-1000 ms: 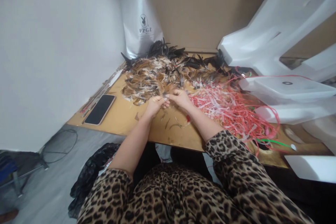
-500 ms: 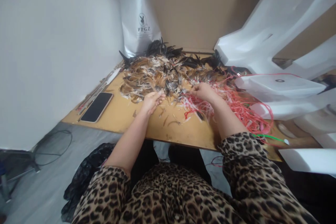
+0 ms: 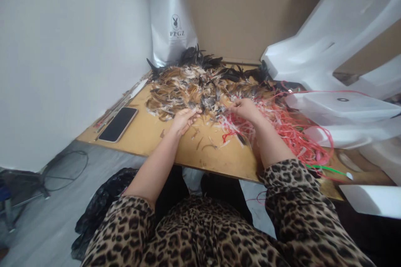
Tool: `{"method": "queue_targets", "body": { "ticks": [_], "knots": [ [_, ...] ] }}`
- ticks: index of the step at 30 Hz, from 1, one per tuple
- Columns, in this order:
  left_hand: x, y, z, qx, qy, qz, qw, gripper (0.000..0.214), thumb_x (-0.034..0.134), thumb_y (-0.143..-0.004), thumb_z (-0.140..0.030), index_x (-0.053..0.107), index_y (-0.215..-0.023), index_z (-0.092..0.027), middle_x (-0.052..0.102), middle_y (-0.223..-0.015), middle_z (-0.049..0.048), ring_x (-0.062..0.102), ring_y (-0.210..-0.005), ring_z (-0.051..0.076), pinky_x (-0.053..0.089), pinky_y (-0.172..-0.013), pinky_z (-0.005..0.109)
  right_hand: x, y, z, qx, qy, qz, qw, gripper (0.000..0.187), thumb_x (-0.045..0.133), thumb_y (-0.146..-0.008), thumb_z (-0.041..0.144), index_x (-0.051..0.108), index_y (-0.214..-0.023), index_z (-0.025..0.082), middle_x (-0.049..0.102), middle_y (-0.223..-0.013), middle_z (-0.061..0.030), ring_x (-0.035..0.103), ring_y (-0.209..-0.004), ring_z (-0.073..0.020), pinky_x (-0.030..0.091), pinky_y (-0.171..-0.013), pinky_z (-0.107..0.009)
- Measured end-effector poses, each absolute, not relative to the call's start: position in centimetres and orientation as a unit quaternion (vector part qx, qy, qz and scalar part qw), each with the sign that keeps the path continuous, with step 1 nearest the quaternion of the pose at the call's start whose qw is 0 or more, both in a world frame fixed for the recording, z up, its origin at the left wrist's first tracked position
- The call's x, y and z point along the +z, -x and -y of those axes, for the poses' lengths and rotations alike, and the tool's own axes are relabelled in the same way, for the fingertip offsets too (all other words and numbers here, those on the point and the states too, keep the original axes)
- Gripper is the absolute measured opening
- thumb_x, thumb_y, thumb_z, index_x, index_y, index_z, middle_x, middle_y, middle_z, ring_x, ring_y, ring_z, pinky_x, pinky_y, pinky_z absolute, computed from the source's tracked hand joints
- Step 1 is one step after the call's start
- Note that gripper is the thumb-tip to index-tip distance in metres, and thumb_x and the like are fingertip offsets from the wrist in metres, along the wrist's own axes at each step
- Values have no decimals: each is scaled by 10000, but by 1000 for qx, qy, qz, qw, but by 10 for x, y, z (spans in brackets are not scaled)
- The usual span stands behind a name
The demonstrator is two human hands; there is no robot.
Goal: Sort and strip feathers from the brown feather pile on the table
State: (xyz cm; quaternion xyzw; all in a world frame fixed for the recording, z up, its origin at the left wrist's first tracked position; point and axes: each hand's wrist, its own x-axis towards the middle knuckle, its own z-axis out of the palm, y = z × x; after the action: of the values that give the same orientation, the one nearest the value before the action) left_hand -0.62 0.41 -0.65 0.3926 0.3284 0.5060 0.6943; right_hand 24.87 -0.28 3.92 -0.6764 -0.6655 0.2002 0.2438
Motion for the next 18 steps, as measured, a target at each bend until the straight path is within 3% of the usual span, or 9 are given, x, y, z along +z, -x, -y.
{"method": "queue_targets", "body": {
  "ticks": [5, 8, 12, 18],
  "knots": [
    [-5, 7, -2, 496, -405, -311, 703, 203, 711, -658, -236, 681, -795, -90, 689, -915, 105, 599, -643, 53, 441, -544, 126, 48, -246, 7, 373, 618, 585, 370, 242, 665, -632, 343, 647, -736, 125, 550, -502, 13, 400, -422, -58, 313, -419, -190],
    [-4, 7, -1, 492, -408, -308, 705, 197, 703, -668, -227, 681, -805, -88, 683, -958, 112, 598, -648, 49, 442, -550, 129, 47, -240, 7, 479, 562, 535, 410, 226, 698, -597, 320, 620, -696, 131, 636, -606, -29, 410, -404, -49, 285, -365, -178],
    [-1, 7, 1, 492, -400, -302, 712, 181, 697, -677, -213, 676, -808, -89, 671, -1010, 120, 606, -668, 55, 445, -556, 140, 41, -229, 4, 591, 483, 494, 416, 225, 709, -590, 294, 594, -701, 136, 698, -799, -67, 413, -396, -32, 254, -323, -165],
    [2, 7, 4, 492, -411, -279, 714, 163, 675, -705, -217, 675, -825, -107, 613, -1160, 123, 618, -709, 62, 462, -583, 145, 28, -203, 4, 658, 439, 491, 365, 242, 714, -589, 273, 550, -706, 140, 663, -624, -24, 468, -390, -45, 260, -321, -144]
  ]
}}
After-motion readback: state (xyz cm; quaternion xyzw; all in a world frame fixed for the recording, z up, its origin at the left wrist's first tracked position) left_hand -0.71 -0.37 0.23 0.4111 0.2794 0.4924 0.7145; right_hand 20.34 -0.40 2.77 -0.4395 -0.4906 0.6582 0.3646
